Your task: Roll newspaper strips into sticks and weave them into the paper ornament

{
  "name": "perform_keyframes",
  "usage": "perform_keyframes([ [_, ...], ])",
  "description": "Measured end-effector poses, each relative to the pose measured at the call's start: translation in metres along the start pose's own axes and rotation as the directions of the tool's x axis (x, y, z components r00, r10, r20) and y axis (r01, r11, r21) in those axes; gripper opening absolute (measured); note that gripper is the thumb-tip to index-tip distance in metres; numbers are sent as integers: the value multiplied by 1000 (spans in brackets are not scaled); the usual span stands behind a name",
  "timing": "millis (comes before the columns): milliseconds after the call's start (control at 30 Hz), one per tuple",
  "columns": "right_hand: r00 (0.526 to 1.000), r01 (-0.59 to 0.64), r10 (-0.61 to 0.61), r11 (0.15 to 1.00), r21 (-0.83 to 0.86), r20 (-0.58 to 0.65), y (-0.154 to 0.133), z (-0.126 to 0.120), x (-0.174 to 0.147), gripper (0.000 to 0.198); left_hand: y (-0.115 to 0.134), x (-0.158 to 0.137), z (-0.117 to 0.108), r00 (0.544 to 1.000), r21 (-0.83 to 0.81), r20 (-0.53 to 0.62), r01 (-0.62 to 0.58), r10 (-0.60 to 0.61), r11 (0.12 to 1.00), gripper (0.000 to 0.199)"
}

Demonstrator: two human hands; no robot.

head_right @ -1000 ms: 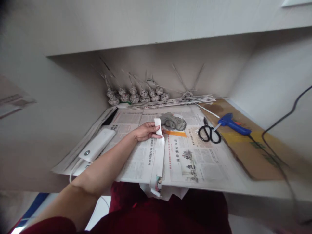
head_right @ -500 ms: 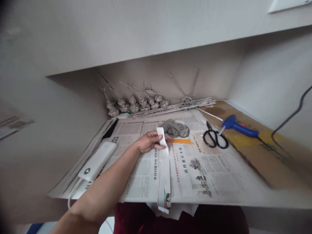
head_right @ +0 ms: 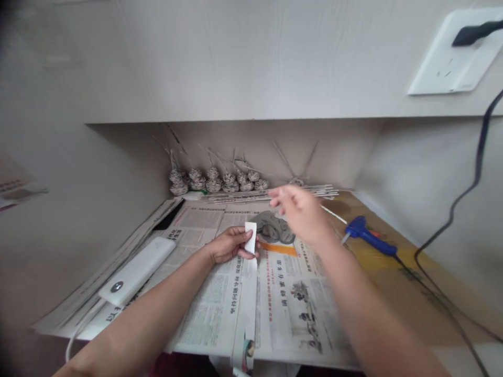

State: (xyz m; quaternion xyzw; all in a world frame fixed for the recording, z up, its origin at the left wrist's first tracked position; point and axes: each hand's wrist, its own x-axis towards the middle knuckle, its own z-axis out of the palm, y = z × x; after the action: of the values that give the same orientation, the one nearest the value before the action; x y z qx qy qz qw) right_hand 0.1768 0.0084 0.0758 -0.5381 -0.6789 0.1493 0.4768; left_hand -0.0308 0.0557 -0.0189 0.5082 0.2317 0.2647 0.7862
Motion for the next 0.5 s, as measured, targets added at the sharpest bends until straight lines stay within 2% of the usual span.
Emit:
perform_keyframes([
  [67,987,-94,124,959,-267,98,16,18,-4,33,1,-1,1,1000,-3,-2,4,-4,1000,33],
  [133,959,-132,243,843,-522,149,33,38,-11,37,2,-1,2,1000,-9,-2,5,-5,1000,33],
  [233,969,-40,179,793,-607,170,51,58,-19,29,4,-2,3,1000,-19,7,-4,4,1000,33],
  [333,996,-24,69,832,-554,60,61,61,-21,22,7,-3,6,1000,-37,-13,-21,21,999,32],
  [400,996,-90,75,901,-425,-52,66,58,-20,19,9,-3,7,999,-56,-40,-37,34,998,30],
  [467,964,-244,225,961,-128,-143,69,55,-17,25,11,-3,8,997,-73,-70,-50,44,996,28],
  [500,929,-328,336,942,73,-157,70,53,-16,28,11,-3,9,995,-80,-86,-55,48,995,27],
])
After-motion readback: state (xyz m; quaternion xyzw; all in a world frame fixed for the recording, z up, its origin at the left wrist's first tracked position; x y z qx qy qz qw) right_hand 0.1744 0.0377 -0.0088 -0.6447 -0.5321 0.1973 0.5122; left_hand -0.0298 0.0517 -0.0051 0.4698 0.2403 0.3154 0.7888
